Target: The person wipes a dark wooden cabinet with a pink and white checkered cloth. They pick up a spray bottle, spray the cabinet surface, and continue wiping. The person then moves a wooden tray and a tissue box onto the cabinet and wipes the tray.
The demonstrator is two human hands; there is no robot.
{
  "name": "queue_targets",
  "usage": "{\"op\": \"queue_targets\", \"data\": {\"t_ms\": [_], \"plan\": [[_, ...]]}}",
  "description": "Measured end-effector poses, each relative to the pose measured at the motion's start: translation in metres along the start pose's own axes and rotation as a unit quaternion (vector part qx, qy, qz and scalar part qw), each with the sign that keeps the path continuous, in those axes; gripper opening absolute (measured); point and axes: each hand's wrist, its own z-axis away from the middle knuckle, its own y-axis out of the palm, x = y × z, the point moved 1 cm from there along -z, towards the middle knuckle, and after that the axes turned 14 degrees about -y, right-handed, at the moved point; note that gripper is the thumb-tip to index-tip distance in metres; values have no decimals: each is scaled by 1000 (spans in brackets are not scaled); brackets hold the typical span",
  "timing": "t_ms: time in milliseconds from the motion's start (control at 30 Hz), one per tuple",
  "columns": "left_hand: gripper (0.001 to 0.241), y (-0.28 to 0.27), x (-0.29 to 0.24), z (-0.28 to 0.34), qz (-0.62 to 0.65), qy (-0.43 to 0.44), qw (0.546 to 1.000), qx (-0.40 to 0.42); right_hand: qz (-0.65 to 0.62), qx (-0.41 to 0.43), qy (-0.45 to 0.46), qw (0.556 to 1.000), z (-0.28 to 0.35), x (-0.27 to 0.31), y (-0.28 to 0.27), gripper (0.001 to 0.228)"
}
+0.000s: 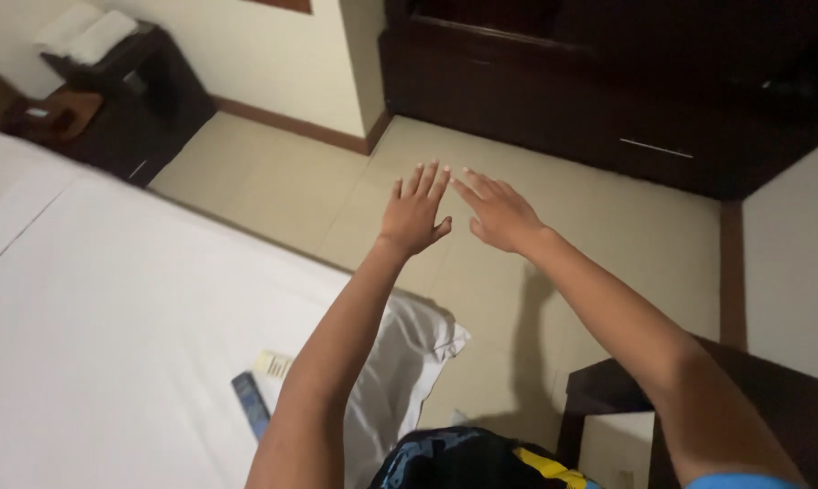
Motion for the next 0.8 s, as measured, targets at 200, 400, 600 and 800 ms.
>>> {"op": "queue_targets", "data": {"t_ms": [200,400,600,800], "plan": [[101,35,-11,-82,-7,-9,1000,24,36,32,0,999,-31,-99,23,82],[103,57,-1,-178,12,3,999,53,26,12,4,1000,-89,-182,51,77],[104,86,28,-307,67,-14,998,-5,52,66,-11,996,-183,-276,47,73],[106,95,99,-427,68,-70,994,-57,95,68,-55,992,-320,-369,41,75]]}}
